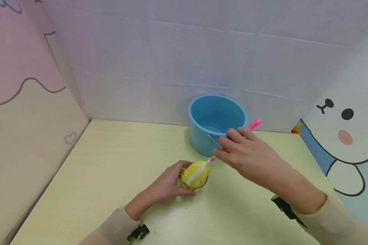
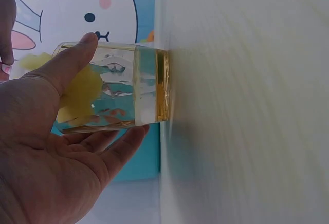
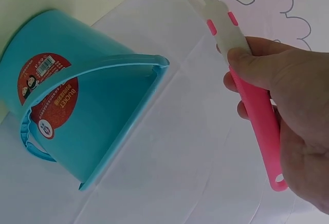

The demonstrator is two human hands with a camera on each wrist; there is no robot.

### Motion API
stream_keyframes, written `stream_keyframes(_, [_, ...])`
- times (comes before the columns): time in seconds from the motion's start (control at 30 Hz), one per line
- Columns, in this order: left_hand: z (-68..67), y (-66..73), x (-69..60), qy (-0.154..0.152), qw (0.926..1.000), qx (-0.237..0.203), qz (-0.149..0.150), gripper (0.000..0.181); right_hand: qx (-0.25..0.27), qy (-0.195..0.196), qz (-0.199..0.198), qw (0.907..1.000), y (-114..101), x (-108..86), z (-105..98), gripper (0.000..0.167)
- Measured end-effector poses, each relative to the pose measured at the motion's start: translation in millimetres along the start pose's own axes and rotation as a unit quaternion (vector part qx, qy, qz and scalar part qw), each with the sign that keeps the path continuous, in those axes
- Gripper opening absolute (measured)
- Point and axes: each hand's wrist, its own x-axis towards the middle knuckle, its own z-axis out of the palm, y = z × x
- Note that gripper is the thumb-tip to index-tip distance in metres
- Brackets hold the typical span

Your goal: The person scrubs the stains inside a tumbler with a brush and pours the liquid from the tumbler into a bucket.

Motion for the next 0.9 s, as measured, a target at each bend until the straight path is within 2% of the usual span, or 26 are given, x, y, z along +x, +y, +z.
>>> stream_keyframes(0.33, [-0.1, -0.9, 0.1, 0.003, 1.0000, -0.002, 0.004, 0.089, -0.008, 0.018, 0.009, 0.9998, -1.5, 1.8, 8.5, 0.042])
stream_keyframes(0.9, [0.0, -0.9, -0.6, 0.003, 1.0000, -0.007, -0.002, 0.086, -0.021, 0.017, 0.026, 0.9993, 0.9, 3.4, 17.3, 0.042])
